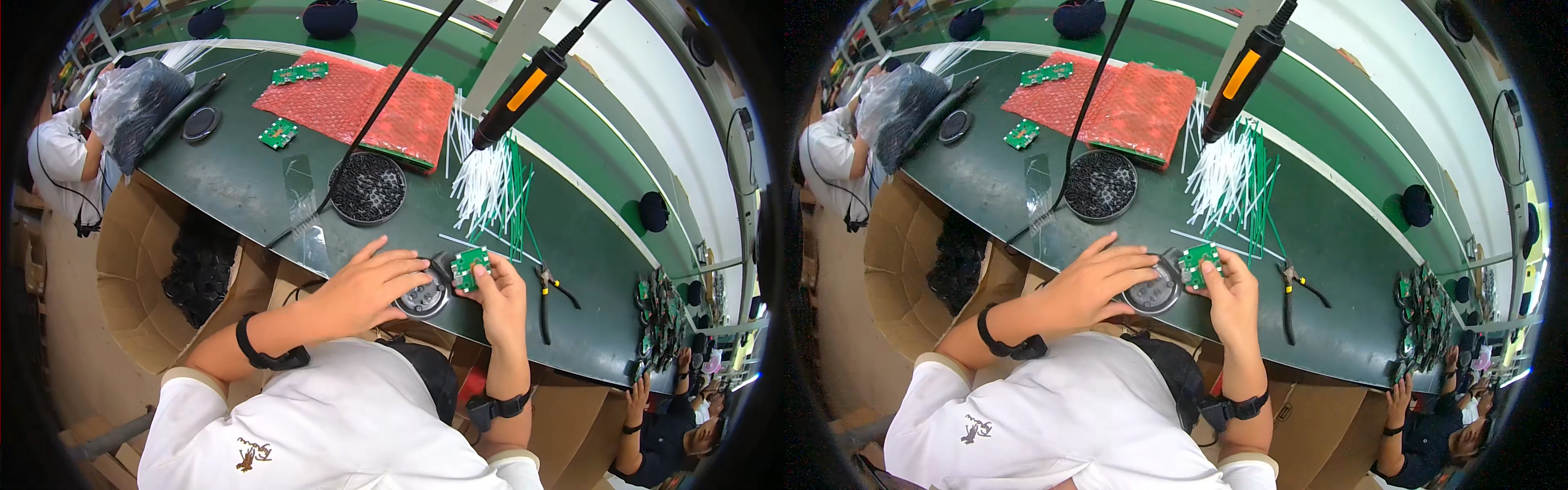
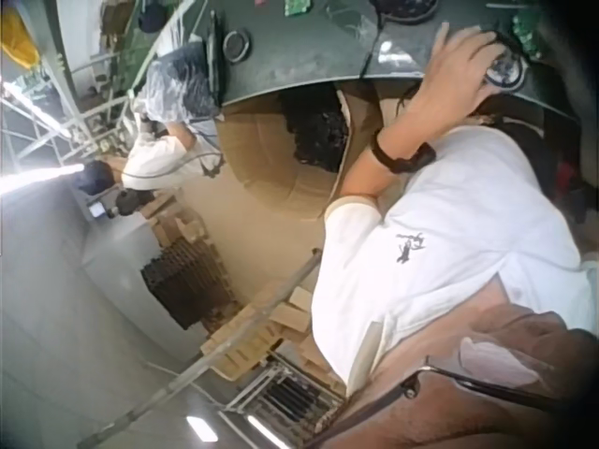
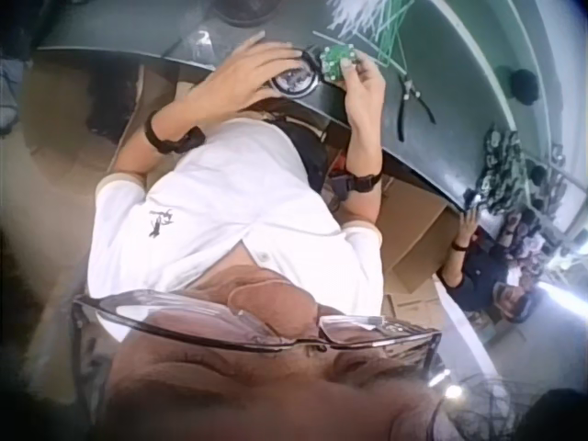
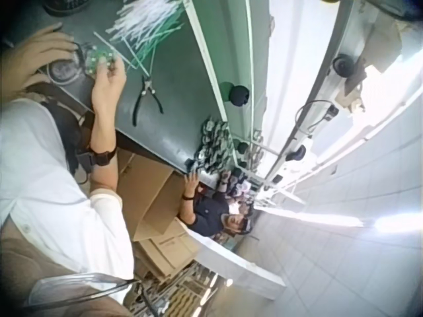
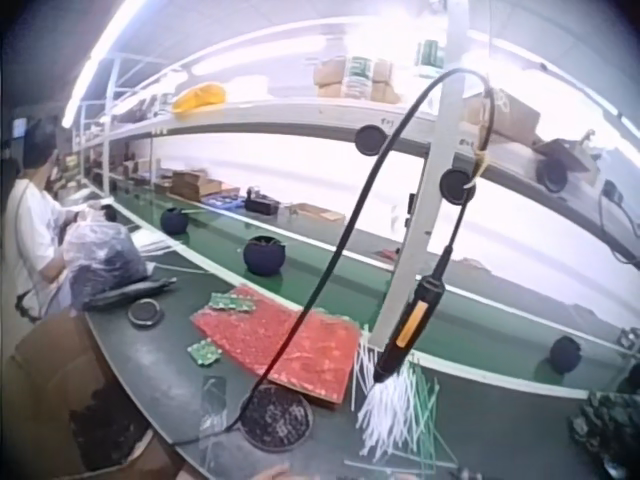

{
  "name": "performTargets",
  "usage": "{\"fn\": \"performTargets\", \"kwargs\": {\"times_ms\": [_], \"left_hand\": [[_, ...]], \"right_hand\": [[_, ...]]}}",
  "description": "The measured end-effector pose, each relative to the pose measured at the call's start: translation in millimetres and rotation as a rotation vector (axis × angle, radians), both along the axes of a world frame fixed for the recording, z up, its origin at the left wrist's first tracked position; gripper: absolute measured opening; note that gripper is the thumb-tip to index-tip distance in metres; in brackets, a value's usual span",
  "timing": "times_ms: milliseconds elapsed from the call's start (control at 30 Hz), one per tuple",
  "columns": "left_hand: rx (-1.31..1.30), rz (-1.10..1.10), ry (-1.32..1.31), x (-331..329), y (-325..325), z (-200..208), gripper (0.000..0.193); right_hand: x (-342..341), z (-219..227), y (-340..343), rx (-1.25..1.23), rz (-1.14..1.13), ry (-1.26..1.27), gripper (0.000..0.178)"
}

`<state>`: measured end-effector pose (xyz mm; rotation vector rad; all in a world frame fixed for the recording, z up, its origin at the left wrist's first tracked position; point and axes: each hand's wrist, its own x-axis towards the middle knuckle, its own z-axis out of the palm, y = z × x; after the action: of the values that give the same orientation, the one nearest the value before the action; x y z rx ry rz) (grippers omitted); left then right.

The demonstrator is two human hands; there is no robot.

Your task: Assembling electronic components and circuit boards into plastic housings on a production line.

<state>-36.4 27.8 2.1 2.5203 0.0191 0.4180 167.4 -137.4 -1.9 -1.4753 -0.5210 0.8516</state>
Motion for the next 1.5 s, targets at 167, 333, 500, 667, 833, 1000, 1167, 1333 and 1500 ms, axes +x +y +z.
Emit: {"fn": "performTargets", "kwargs": {"times_ms": [167, 333, 500, 667, 833, 1000, 1167, 1333, 1500], "left_hand": [[0.262, -0.039, -0.003, 5.9, 8.9, 12.6, 0.04], [0.151, 0.153, 0.101, 16.6, -22.1, 13.4, 0.046], [0.109, 0.154, 0.065, 27.5, -33.0, 6.7, 0.047], [0.233, 0.025, 0.001, 31.9, -19.7, 8.4, 0.049], [0.053, -0.144, 0.145, 23.3, -8.6, 17.2, 0.048], [-0.12, 0.065, -0.165, 23.7, -26.7, 13.2, 0.045], [-0.3, 0.192, -0.378, 6.1, -29.8, 4.0, 0.04], [-0.485, 0.22, -0.14, -8.7, -25.8, 0.8, 0.052], [-0.195, 0.281, -0.271, -1.5, -19.2, -3.8, 0.083]], "right_hand": [[1.2, 3.5, -0.6, -0.033, 0.057, -0.05, 0.021], [-18.4, 7.2, -15.7, -0.016, 0.135, 0.034, 0.02], [-23.5, 19.8, -43.4, -0.191, 0.23, 0.087, 0.026], [-11.7, 25.8, -49.6, -0.019, -0.053, 0.049, 0.035], [-15.7, 23.9, -40.3, 0.079, 0.068, 0.08, 0.037], [-28.7, 24.8, -32.5, -0.016, 0.098, 0.051, 0.034], [-32.9, 31.9, -30.4, 0.333, 0.279, 0.209, 0.038], [-44.4, 22.5, -20.0, 0.137, 0.14, -0.04, 0.03], [-15.3, 12.1, -5.2, -0.098, -0.001, -0.121, 0.026]]}}
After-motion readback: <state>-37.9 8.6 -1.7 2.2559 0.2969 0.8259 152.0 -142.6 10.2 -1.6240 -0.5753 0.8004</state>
